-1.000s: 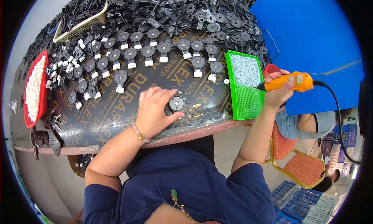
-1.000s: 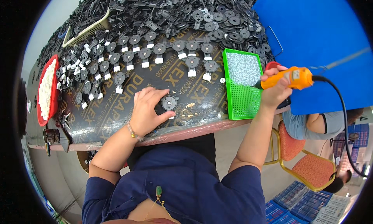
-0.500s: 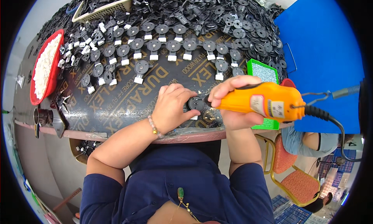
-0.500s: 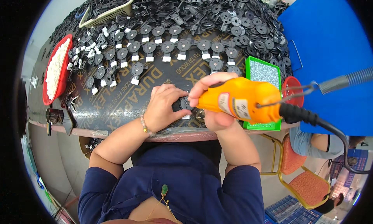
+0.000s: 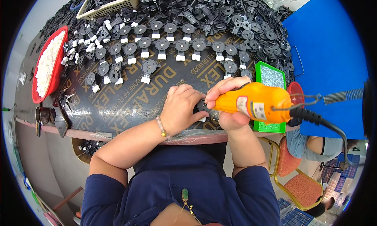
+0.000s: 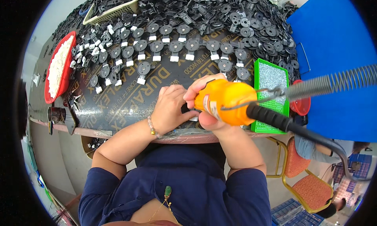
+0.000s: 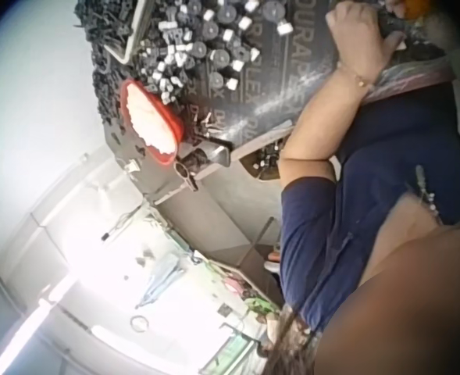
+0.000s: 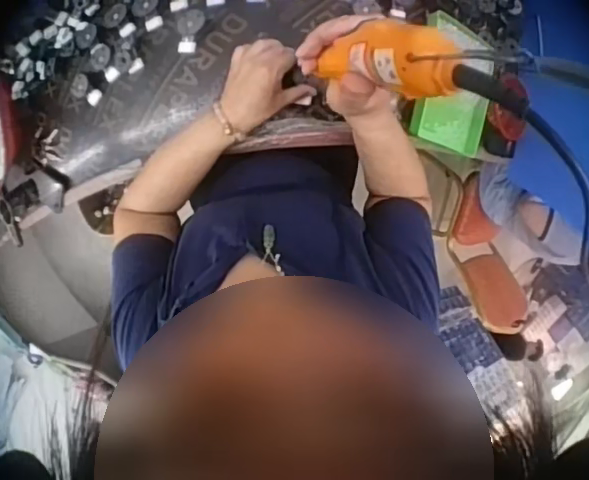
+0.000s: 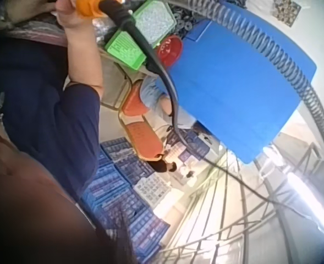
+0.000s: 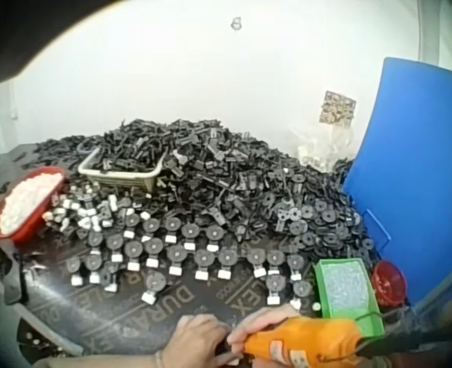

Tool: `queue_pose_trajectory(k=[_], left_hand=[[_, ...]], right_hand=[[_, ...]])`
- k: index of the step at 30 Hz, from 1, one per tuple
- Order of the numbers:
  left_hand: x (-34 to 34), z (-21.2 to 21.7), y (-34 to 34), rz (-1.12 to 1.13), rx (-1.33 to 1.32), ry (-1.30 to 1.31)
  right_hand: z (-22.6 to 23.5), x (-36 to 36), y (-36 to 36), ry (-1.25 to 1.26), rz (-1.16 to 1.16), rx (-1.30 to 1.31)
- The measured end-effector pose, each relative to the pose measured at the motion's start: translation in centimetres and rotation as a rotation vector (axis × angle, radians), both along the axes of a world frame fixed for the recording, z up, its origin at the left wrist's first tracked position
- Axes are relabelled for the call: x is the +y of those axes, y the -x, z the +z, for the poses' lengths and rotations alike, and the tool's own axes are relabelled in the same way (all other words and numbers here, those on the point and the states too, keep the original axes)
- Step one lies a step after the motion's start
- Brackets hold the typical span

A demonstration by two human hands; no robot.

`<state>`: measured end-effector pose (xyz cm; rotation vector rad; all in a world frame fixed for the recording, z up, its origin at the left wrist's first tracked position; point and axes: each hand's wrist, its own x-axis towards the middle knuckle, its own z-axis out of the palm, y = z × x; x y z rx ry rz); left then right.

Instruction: Assembling small electronic components using an electric screwdriver at a workbench.

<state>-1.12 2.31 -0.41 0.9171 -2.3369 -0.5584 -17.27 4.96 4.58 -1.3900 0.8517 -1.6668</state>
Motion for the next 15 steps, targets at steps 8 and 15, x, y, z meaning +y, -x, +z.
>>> queue_pose_trajectory(k=[8, 15], left_hand=[[-0.1, -0.3, -0.3, 0.003, 0.028, 0.03], [0.3, 0.0, 0.7, 0.005, 0.002, 0.025]], right_hand=[[1.7, 1.9, 8.7, 0.171, -0.277, -0.072], [0.5, 4.9, 21.1, 0.064, -0.885, 0.217]])
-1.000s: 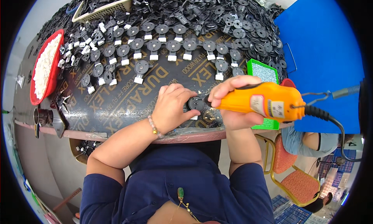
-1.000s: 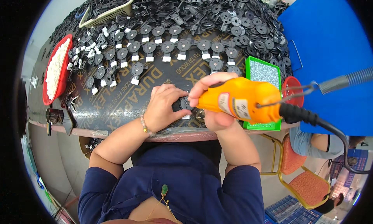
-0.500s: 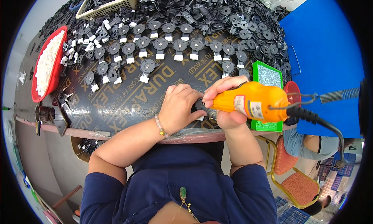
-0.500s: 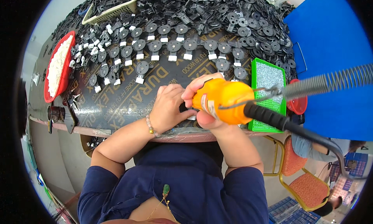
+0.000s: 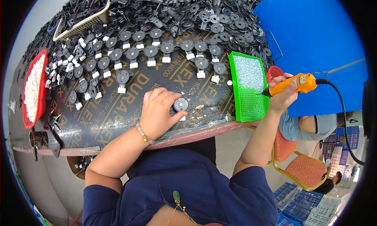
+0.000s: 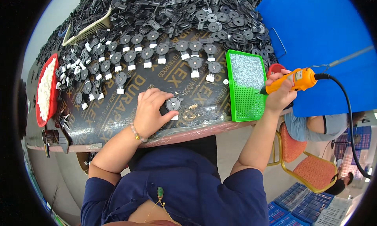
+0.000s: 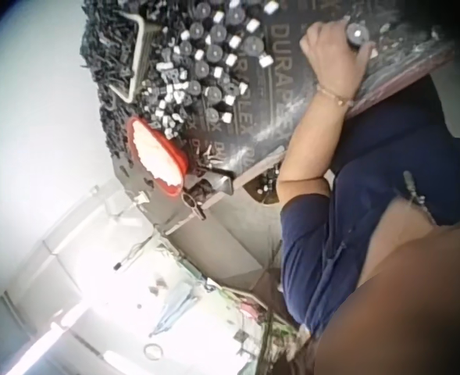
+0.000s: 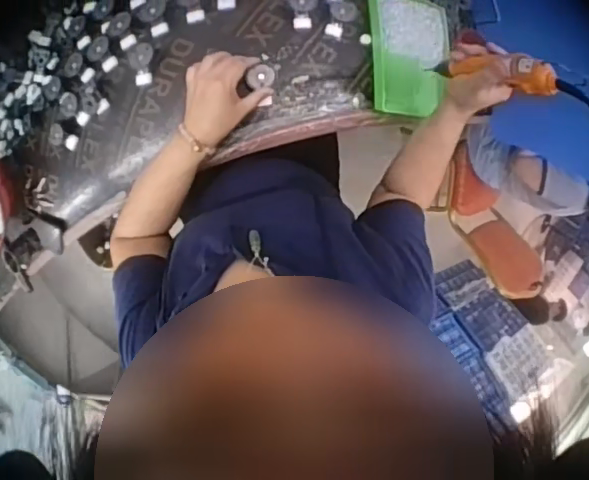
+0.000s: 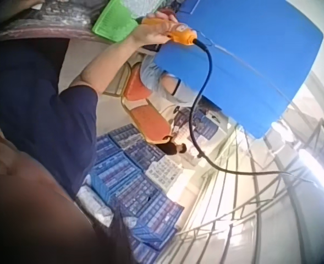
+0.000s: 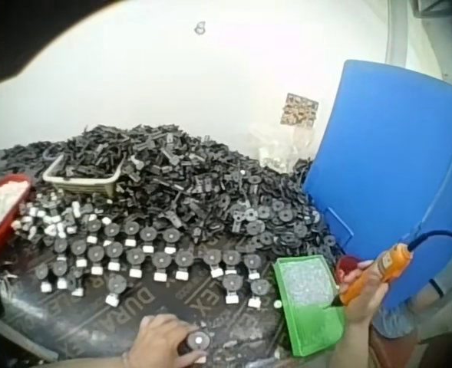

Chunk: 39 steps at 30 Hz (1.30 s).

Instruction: Assembling small electronic components using an electric screwdriver at a workbench.

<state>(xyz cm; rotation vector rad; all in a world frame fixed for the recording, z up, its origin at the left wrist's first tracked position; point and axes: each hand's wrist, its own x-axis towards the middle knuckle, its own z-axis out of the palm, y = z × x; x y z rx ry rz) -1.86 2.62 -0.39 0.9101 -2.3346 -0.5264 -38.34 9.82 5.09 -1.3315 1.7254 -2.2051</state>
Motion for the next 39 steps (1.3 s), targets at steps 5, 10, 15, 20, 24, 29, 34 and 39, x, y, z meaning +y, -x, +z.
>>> queue_pose_trajectory(k=[5, 10, 15, 20, 24, 29, 34, 39], left_hand=[[-0.2, -0.2, -0.2, 0.002, -0.019, 0.066], [-0.1, -0.1, -0.1, 0.002, -0.022, 0.069], [-0.1, 0.0, -0.1, 0.009, -0.02, 0.071], [-0.1, 0.0, -0.2, 0.007, -0.032, 0.062], [-0.1, 0.3, -0.3, 0.005, -0.02, 0.07], [-0.1, 0.3, -0.3, 0.008, -0.035, 0.065], [-0.1, 0.2, -0.4, 0.009, -0.039, 0.072], [0.0, 0.4, -0.3, 0.001, -0.041, 0.062]], right_hand=[[-1.7, 0.4, 1.2, 0.107, 0.041, -0.066], [-2.2, 0.2, 1.5, 0.131, 0.073, -0.082], [-2.2, 0.2, 1.4, 0.121, 0.081, -0.067], [-1.9, 0.3, 1.0, 0.098, 0.061, -0.043], [-1.8, 0.2, 1.2, 0.091, 0.058, -0.078], [-1.7, 0.2, 1.0, 0.111, 0.021, -0.108], [-2.1, 0.4, 1.4, 0.117, 0.047, -0.102], [-1.8, 0.4, 1.4, 0.095, 0.061, -0.073]])
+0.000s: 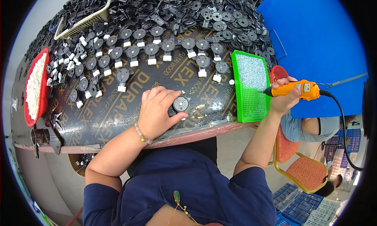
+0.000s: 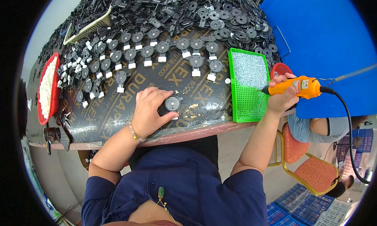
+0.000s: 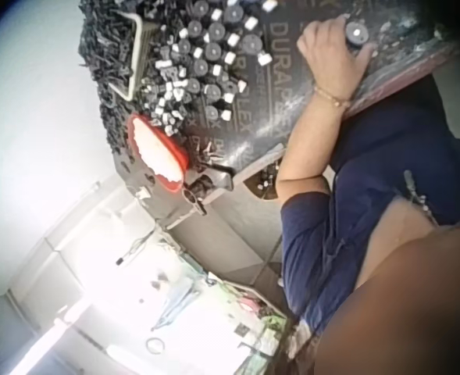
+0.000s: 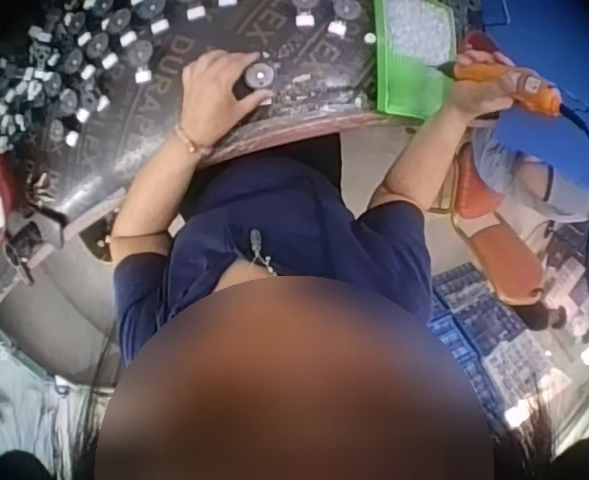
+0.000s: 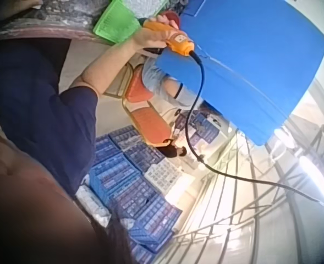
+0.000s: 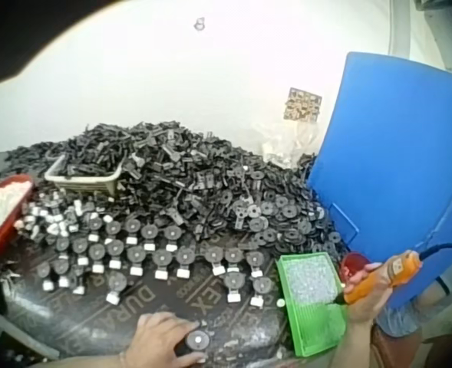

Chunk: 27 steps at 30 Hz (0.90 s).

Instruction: Assembling small electronic components using an electric screwdriver at a workbench.

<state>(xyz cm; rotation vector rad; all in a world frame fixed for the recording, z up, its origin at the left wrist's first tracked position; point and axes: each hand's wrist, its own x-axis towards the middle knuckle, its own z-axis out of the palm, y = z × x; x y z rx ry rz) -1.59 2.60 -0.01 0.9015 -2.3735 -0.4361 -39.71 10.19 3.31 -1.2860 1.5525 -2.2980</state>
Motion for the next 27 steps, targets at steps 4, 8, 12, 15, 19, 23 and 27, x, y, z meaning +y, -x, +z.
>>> queue_pose_trajectory(k=[4, 8, 12, 15, 19, 23, 27], left_hand=[[0.0, -0.1, -0.1, 0.019, -0.004, -0.001], [-0.2, -0.3, -0.1, -0.003, 0.012, -0.033], [-0.2, -0.6, -0.2, -0.019, 0.013, -0.046], [-0.1, -0.7, -0.3, -0.018, 0.023, -0.037], [-0.2, -0.8, -0.3, -0.019, 0.02, -0.024], [-0.1, -0.9, -0.2, -0.013, 0.022, -0.025], [0.0, -1.0, -0.2, -0.016, 0.024, -0.011]], right_hand=[[1.9, 0.6, -1.5, 0.095, 0.046, -0.063], [3.9, 1.1, -7.4, 0.265, 0.349, -0.082], [3.2, -0.7, -16.0, 0.231, 0.805, -0.132], [1.8, -1.6, -18.9, 0.02, 0.792, -0.042], [0.6, -2.9, -20.1, 0.055, 0.953, -0.112], [0.4, -3.0, -20.4, 0.027, 0.949, -0.157], [1.3, -2.4, -21.0, -0.13, 0.954, -0.163]])
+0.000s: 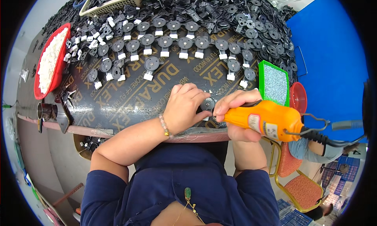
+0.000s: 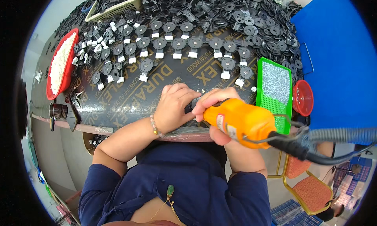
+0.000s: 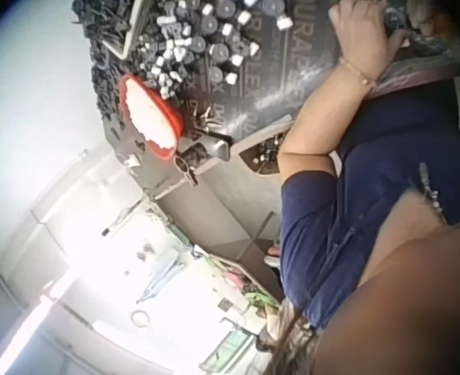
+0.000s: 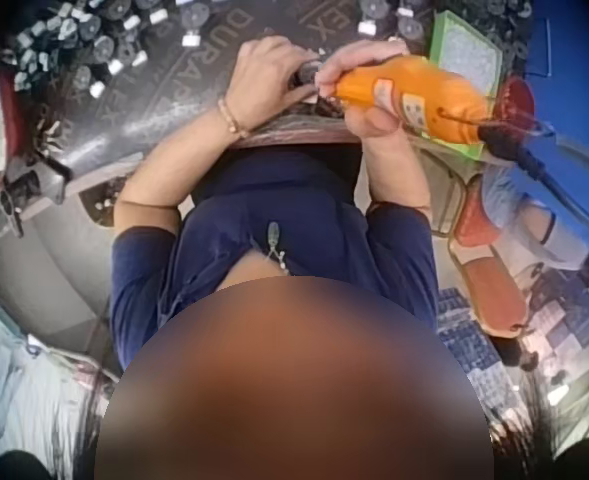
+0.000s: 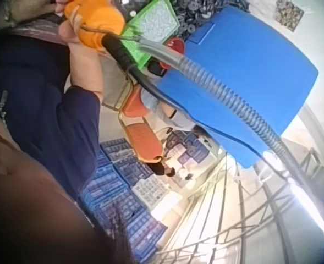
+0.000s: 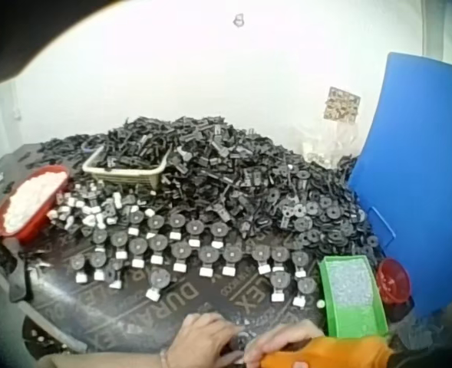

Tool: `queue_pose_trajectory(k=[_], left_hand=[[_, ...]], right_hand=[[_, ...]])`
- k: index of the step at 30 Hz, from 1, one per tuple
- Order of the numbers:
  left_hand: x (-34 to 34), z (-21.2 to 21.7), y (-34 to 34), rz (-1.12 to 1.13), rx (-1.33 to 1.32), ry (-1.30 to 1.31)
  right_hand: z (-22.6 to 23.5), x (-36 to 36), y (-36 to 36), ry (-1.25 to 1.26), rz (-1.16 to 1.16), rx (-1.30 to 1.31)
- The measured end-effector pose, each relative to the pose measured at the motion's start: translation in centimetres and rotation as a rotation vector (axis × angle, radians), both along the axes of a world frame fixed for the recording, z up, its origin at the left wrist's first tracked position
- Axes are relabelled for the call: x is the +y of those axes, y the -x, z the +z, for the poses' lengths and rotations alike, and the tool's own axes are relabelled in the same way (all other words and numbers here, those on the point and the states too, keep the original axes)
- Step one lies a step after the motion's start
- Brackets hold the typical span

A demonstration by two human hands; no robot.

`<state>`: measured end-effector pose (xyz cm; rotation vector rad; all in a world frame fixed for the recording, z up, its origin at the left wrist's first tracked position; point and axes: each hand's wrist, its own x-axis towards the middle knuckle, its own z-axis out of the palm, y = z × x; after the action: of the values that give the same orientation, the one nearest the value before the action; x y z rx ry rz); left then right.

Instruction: Assembling small electronic components using an electric screwdriver at a workbench.

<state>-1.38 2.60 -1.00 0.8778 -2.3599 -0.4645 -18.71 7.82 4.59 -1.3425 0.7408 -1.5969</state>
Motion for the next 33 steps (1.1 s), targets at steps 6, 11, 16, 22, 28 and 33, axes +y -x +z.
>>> queue_pose_trajectory(k=[6, 11, 16, 22, 28, 33], left_hand=[[0.3, 0.4, 0.1, 0.001, -0.007, 0.006], [0.6, 1.7, -1.0, -0.036, -0.049, -0.019], [-0.1, 4.5, -7.8, 0.167, -0.35, 0.009], [-2.6, 7.0, -14.5, 0.386, -0.393, 0.031], [-8.6, 3.9, -10.6, 0.196, -0.296, 0.105], [-5.4, 5.2, -7.2, 0.105, -0.376, 0.063]], right_hand=[[-0.1, -0.3, -0.9, 0.01, -0.045, 0.02], [-0.7, -1.3, 0.8, -0.006, 0.124, -0.13], [2.3, 1.4, 5.8, 0.32, 0.023, -0.156], [2.8, 3.6, 11.2, 0.253, -0.202, -0.062], [2.5, 3.3, 11.3, 0.254, -0.322, -0.026], [2.1, 4.0, 15.9, 0.161, -0.707, 0.141]])
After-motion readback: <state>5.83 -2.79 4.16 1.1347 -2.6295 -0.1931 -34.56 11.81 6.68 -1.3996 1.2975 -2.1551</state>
